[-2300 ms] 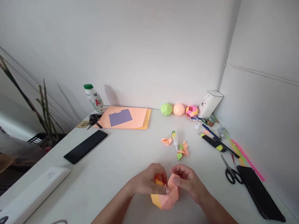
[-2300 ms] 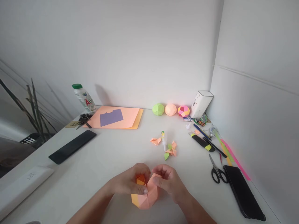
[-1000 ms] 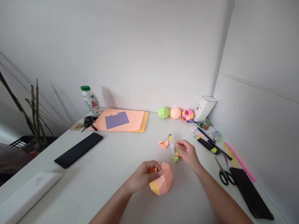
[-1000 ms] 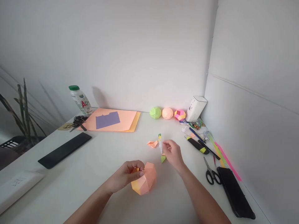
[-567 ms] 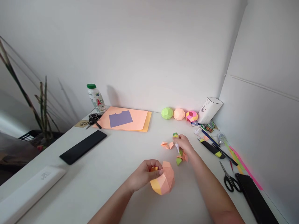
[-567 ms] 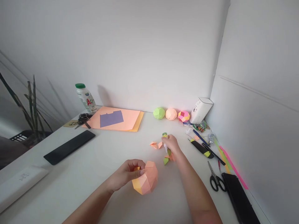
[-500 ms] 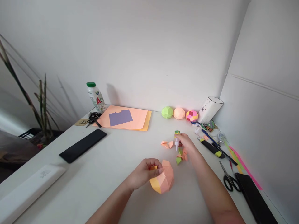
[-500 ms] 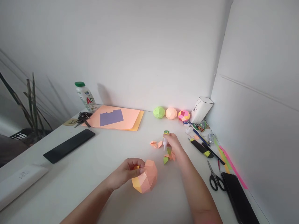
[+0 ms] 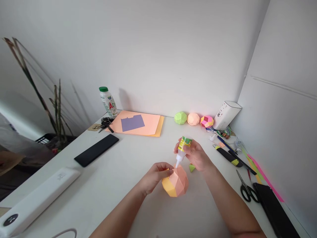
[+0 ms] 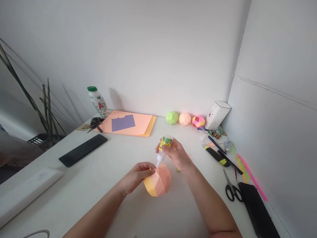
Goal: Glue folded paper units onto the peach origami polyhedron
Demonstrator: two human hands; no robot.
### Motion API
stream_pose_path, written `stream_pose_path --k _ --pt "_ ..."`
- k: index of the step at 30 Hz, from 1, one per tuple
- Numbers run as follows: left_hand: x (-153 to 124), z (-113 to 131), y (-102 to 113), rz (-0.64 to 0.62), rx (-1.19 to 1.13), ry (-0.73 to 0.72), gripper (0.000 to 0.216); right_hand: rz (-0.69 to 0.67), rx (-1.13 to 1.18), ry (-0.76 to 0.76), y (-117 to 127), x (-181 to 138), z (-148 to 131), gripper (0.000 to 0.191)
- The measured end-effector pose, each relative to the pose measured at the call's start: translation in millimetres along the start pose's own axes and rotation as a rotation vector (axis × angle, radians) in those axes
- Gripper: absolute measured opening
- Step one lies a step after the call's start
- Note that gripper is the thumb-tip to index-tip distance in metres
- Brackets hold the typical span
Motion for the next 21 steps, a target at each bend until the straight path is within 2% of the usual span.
stream_pose_path --k 4,21 --pt "-1 2 -1 -0.004 -0.023 0.013 0.017 -0.017 -0.098 0.012 -7 -2 2 0.023" --pt "-3 5 -5 0.009 -0.122 0.036 0.017 -0.126 -0.116 0.048 -20 -6 -4 0.032"
Point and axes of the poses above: each hand's wrist, its own x-axis towards the middle knuckle, its own y-axis out of the back of the hand, z = x × y, the point moved 2 cm from there along x, towards the middle knuckle, and after that the axes turned 4 degrees about -z, right-handed, at the moved point
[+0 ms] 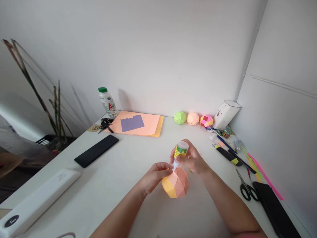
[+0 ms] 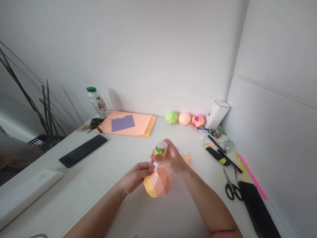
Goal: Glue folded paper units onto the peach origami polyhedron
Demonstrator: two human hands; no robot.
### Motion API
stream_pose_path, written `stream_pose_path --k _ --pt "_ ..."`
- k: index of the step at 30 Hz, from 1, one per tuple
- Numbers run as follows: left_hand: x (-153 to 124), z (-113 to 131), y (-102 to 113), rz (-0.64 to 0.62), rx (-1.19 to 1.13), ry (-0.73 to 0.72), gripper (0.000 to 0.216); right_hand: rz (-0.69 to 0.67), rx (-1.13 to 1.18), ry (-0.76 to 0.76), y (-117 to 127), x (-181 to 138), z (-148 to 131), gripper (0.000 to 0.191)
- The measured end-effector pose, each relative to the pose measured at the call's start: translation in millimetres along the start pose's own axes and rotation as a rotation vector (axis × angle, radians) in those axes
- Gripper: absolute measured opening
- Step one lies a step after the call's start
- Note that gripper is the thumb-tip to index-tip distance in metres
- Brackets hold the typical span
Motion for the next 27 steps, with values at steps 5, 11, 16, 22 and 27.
stream_pose_path --k 5,11,16,22,27 --pt "0.0 0.0 -0.7 0.008 0.005 0.010 0.020 0.025 -0.022 -0.009 1.2 -2.0 1.7 0.034" --pt "0.9 -2.7 1.8 0.002 0.014 0.010 0.020 0.028 -0.035 -0.040 1.3 -3.0 1.2 0.034" --pt "1.4 -2.8 2.1 0.000 0.012 0.007 0.020 0.028 -0.028 -0.042 0.7 -3.5 1.7 0.035" --pt "0.6 -1.4 1.2 0.005 0.023 0.010 0.020 0.032 -0.022 -0.051 0.5 -3.7 2.0 0.036" --pt "1.7 -2.9 2.4 0.000 0.009 0.005 0.020 0.019 -0.031 -0.054 0.4 -4.4 -0.4 0.035"
Point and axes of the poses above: each hand's wrist, its own x-axis towards the middle knuckle, its own y-axis out of the back of the hand, z = x × y, the point moved 2 cm from there along x, towards the middle knuckle, and after that the axes turned 4 degrees about -z, right-handed, at the moved point
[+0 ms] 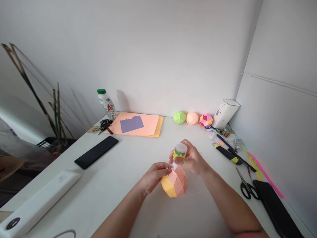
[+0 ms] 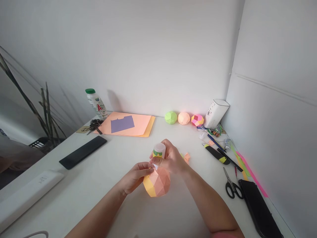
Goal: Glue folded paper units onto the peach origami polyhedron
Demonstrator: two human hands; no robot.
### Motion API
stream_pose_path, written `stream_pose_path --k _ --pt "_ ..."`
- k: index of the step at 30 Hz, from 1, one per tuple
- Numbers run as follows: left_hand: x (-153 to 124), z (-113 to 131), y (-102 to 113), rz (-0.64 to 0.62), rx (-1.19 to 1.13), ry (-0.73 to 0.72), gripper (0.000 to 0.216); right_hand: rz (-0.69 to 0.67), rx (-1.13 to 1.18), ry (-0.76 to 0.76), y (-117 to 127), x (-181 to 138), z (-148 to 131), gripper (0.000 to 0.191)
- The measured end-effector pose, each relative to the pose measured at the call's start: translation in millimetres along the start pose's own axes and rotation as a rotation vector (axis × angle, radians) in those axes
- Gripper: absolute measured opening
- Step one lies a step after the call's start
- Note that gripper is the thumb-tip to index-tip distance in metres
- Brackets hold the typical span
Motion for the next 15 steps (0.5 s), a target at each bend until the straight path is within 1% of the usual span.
stream_pose_path --k 5,11,15 --pt "-0.5 0.3 0.1 0.004 0.001 -0.008 0.020 0.001 -0.022 -0.013 0.2 -0.2 0.1 0.037" --pt "-0.6 0.1 -0.7 0.011 -0.006 -0.004 0.020 0.005 0.010 0.024 -1.3 0.9 1.3 0.038" --pt "-0.3 -0.8 0.2 0.005 -0.006 -0.007 0.018 -0.002 -0.001 0.007 -1.2 -0.1 0.9 0.037"
Point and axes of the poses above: each hand's wrist, its own x-axis towards the middle knuckle, its own y-axis out of the back of the hand, z = x × y, the point moved 2 cm from there along x, towards the middle knuckle, and after that the axes turned 4 degrees about -z, right-handed, at the moved point
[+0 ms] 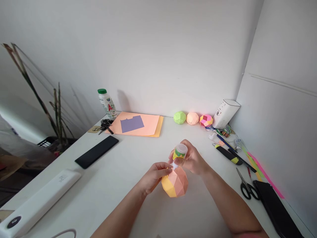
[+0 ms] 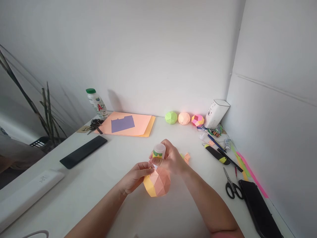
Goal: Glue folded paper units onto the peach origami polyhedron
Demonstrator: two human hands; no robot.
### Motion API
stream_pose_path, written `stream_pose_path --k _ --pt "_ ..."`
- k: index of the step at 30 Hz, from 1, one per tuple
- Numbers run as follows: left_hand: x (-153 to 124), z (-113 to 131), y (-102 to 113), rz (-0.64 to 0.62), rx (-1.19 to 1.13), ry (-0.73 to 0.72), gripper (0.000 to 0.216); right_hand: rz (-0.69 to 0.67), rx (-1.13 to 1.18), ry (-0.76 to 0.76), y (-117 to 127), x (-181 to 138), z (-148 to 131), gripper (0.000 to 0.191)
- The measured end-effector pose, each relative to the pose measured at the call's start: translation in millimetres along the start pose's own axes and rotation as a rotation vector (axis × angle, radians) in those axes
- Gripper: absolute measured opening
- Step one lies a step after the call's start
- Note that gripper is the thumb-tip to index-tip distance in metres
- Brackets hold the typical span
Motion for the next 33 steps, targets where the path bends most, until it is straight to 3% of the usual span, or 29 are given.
stream_pose_path --k 7,13,18,25,33 --pt "1 -1 3 -0.017 -0.005 -0.012 0.018 -0.041 -0.018 -0.024 0 -1 -2 0.036" --pt "1 -1 2 -0.017 -0.008 0.004 0.017 0.035 0.014 -0.013 2 3 -2 0.034" --pt "1 -1 3 -0.032 -0.001 0.004 0.017 0.131 0.100 -0.094 10 5 1 0.030" --pt "0 -1 2 -0.051 -0.017 -0.009 0.017 0.092 0.302 -0.254 16 10 16 0.026" --pt "0 -2 4 -0.046 -0.036 -0.001 0.016 0.142 0.389 -0.219 19 16 27 0.025"
Point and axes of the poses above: each hand's wrist, its own x-axis towards the middle knuckle, its own y-axis out of the back of the hand, z = x × y, the point moved 2 cm from there along x, towards the middle knuckle, and after that the axes turned 4 degrees about -z, right-handed, at the moved point
